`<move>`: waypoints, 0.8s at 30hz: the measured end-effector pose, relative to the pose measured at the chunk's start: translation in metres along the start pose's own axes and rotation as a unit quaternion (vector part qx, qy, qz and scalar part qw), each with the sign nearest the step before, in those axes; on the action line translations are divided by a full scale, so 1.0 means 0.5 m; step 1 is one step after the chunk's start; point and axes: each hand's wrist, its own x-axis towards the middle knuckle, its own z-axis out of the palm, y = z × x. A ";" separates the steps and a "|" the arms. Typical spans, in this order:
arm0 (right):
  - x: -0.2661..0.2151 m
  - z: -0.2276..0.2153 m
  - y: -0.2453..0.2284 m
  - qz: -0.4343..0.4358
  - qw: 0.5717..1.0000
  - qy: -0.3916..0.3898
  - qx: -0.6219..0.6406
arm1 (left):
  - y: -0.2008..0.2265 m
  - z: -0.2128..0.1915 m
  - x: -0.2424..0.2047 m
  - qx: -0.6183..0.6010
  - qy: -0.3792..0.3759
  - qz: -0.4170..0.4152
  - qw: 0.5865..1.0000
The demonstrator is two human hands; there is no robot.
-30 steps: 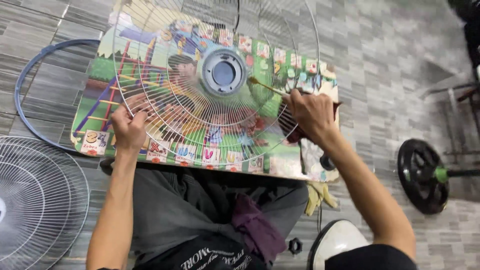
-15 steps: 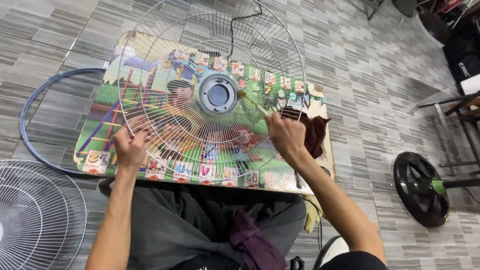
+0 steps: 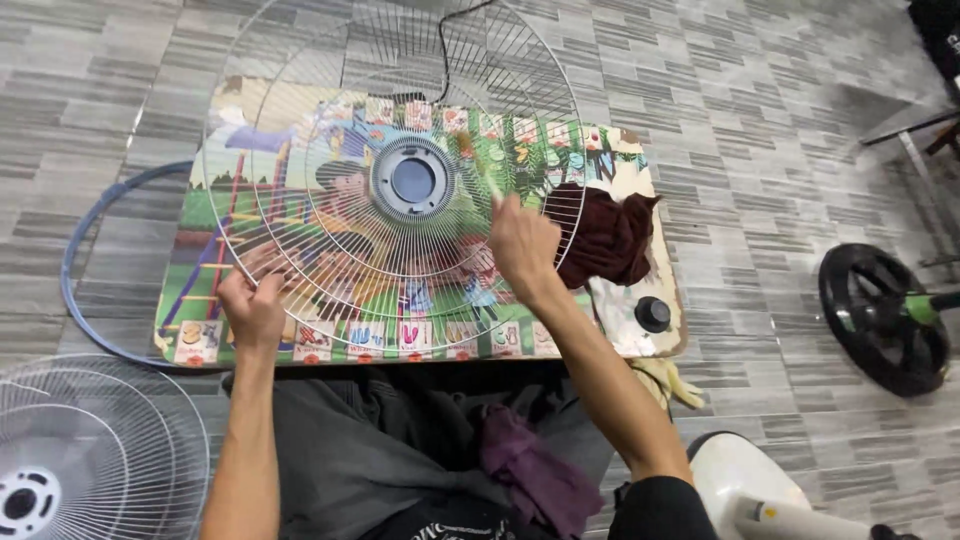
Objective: Cleaning a fan guard using a brush and a cloth
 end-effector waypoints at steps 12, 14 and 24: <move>0.002 0.046 -0.033 -0.064 0.996 0.054 -0.008 | 0.027 0.016 -0.002 0.019 0.009 0.028 0.999; -0.025 0.027 -0.046 -0.063 0.996 0.057 0.006 | 0.036 0.013 -0.008 0.019 0.017 0.014 1.000; 0.078 0.050 -0.010 0.015 0.998 0.012 0.053 | 0.037 0.021 0.001 -0.009 0.025 -0.015 1.000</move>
